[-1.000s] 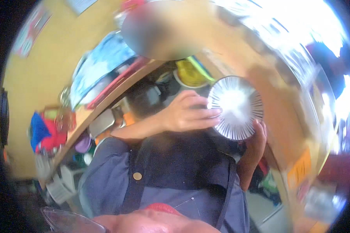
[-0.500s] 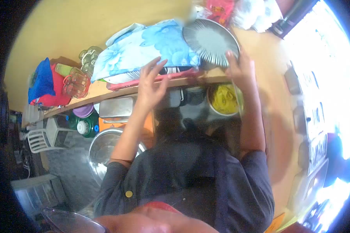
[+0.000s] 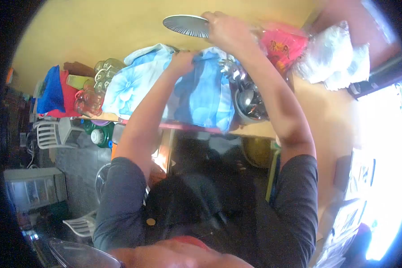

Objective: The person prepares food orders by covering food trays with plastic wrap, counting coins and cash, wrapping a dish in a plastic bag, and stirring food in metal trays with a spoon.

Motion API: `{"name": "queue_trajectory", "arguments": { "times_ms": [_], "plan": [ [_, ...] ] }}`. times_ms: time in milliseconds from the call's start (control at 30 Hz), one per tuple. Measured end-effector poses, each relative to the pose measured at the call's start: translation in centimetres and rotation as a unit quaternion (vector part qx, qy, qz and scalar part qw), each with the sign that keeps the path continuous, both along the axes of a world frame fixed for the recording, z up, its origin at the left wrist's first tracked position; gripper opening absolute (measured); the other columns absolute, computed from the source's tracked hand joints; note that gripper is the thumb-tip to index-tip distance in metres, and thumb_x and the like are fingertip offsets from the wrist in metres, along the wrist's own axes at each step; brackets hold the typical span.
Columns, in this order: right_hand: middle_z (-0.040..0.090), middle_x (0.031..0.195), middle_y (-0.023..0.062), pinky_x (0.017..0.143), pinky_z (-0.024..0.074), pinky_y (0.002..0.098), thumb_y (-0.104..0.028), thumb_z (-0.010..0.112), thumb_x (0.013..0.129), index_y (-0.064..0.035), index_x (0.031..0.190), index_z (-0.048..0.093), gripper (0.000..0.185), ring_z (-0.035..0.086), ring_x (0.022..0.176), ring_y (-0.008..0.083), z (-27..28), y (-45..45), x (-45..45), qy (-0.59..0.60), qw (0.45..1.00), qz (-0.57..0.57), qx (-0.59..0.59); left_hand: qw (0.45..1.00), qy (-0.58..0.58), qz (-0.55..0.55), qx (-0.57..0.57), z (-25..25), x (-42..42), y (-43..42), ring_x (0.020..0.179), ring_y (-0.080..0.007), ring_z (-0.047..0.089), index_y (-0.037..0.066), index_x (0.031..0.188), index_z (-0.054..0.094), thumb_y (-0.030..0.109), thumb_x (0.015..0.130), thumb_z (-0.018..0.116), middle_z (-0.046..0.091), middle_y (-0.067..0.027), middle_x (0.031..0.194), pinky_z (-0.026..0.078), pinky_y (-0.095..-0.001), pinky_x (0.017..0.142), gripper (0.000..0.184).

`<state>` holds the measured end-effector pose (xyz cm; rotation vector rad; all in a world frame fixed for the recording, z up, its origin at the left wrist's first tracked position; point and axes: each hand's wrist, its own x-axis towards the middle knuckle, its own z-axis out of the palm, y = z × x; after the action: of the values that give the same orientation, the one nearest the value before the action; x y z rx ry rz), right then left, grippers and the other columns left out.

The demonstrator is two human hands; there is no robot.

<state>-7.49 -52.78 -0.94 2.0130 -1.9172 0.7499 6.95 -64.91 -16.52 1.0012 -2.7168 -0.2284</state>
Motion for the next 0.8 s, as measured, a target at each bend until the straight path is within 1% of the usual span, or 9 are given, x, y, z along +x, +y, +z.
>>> {"name": "queue_trajectory", "arguments": {
  "times_ms": [67, 133, 200, 300, 400, 500, 533, 700, 800],
  "plan": [
    [0.065, 0.092, 0.0166, 0.074, 0.0496, 0.0447, -0.017, 0.054, 0.082, -0.0094, 0.106, 0.062, 0.026, 0.063, 0.083, 0.0347, -1.6, -2.1, -1.4, 0.015, 1.000, 0.016, 0.022, 0.991, -0.005, -0.084, -0.101, 0.9, 3.0, 1.8, 0.107, -0.0308, 0.053, 0.017, 0.104, 0.066, 0.009, 0.070, 0.058, 0.061, -0.0110, 0.103, 0.039, -0.0466, 0.093, 0.036],
    [0.065, 0.091, 0.0181, 0.074, 0.0492, 0.0452, -0.017, 0.053, 0.083, -0.0088, 0.106, 0.062, 0.026, 0.063, 0.083, 0.0354, -2.7, -4.1, -2.8, 0.027, 0.997, 0.037, 0.059, 0.994, 0.011, -0.099, -0.046, 3.1, 6.6, 4.7, 0.103, -0.0307, 0.054, 0.017, 0.097, 0.069, 0.007, 0.068, 0.059, 0.061, -0.0103, 0.097, 0.037, -0.0455, 0.095, 0.032],
    [0.065, 0.090, 0.0206, 0.075, 0.0484, 0.0461, -0.017, 0.053, 0.085, -0.0074, 0.107, 0.062, 0.026, 0.062, 0.083, 0.0373, -3.8, -5.4, -3.5, 0.037, 0.990, 0.067, 0.117, 0.992, 0.059, -0.095, -0.055, 2.6, 9.7, 6.4, 0.099, -0.0260, 0.054, 0.018, 0.087, 0.072, 0.005, 0.065, 0.059, 0.060, -0.0061, 0.091, 0.037, -0.0455, 0.093, 0.028],
    [0.065, 0.088, 0.0200, 0.075, 0.0483, 0.0461, -0.016, 0.055, 0.083, -0.0075, 0.107, 0.063, 0.027, 0.062, 0.083, 0.0369, -4.9, -7.1, -2.8, 0.063, 0.975, 0.060, 0.205, 0.996, 0.042, -0.069, -0.024, 2.8, 11.2, 7.5, 0.099, -0.0245, 0.054, 0.019, 0.086, 0.072, 0.004, 0.063, 0.061, 0.060, -0.0039, 0.092, 0.036, -0.0458, 0.095, 0.029],
    [0.065, 0.088, 0.0199, 0.075, 0.0485, 0.0458, -0.014, 0.056, 0.079, -0.0069, 0.105, 0.062, 0.027, 0.063, 0.084, 0.0362, -5.8, -8.5, -1.7, 0.079, 0.975, 0.106, 0.178, 0.993, 0.086, -0.064, -0.039, 2.3, 11.6, 7.8, 0.097, -0.0237, 0.054, 0.020, 0.086, 0.073, 0.003, 0.063, 0.062, 0.060, -0.0023, 0.091, 0.035, -0.0462, 0.097, 0.031],
    [0.065, 0.086, 0.0216, 0.068, 0.0512, 0.0446, -0.010, 0.053, 0.075, -0.0026, 0.093, 0.064, 0.022, 0.065, 0.081, 0.0351, -5.8, -9.0, 0.2, 0.070, 0.978, 0.168, 0.105, 0.994, 0.097, -0.022, -0.053, 2.8, 11.9, 8.1, 0.093, -0.0235, 0.054, 0.020, 0.089, 0.072, 0.002, 0.063, 0.063, 0.058, -0.0021, 0.086, 0.035, -0.0449, 0.095, 0.034],
    [0.065, 0.085, 0.0221, 0.067, 0.0514, 0.0445, -0.010, 0.053, 0.076, -0.0017, 0.091, 0.063, 0.020, 0.065, 0.080, 0.0353, -6.1, -9.8, 0.9, 0.077, 0.977, 0.166, 0.110, 0.994, 0.096, -0.003, -0.059, 3.0, 12.0, 8.2, 0.092, -0.0235, 0.054, 0.020, 0.090, 0.072, 0.002, 0.062, 0.063, 0.057, -0.0020, 0.085, 0.035, -0.0446, 0.095, 0.034],
    [0.065, 0.082, 0.0230, 0.063, 0.0518, 0.0446, -0.009, 0.052, 0.076, 0.0018, 0.083, 0.063, 0.017, 0.065, 0.075, 0.0358, -10.1, -14.9, 3.8, 0.082, 0.979, 0.156, 0.102, 0.990, 0.132, 0.000, -0.050, 2.8, 11.1, 8.9, 0.089, -0.0234, 0.053, 0.020, 0.095, 0.071, 0.000, 0.062, 0.062, 0.055, -0.0032, 0.083, 0.037, -0.0428, 0.092, 0.040],
    [0.065, 0.084, 0.0230, 0.067, 0.0515, 0.0454, -0.009, 0.052, 0.076, 0.0014, 0.084, 0.065, 0.018, 0.065, 0.078, 0.0363, -10.8, -16.6, 3.9, 0.083, 0.968, 0.196, 0.133, 0.990, 0.128, 0.011, -0.060, 2.2, 11.4, 9.0, 0.088, -0.0244, 0.052, 0.021, 0.105, 0.068, -0.001, 0.062, 0.061, 0.054, -0.0042, 0.084, 0.038, -0.0412, 0.090, 0.049]
  ]
}}
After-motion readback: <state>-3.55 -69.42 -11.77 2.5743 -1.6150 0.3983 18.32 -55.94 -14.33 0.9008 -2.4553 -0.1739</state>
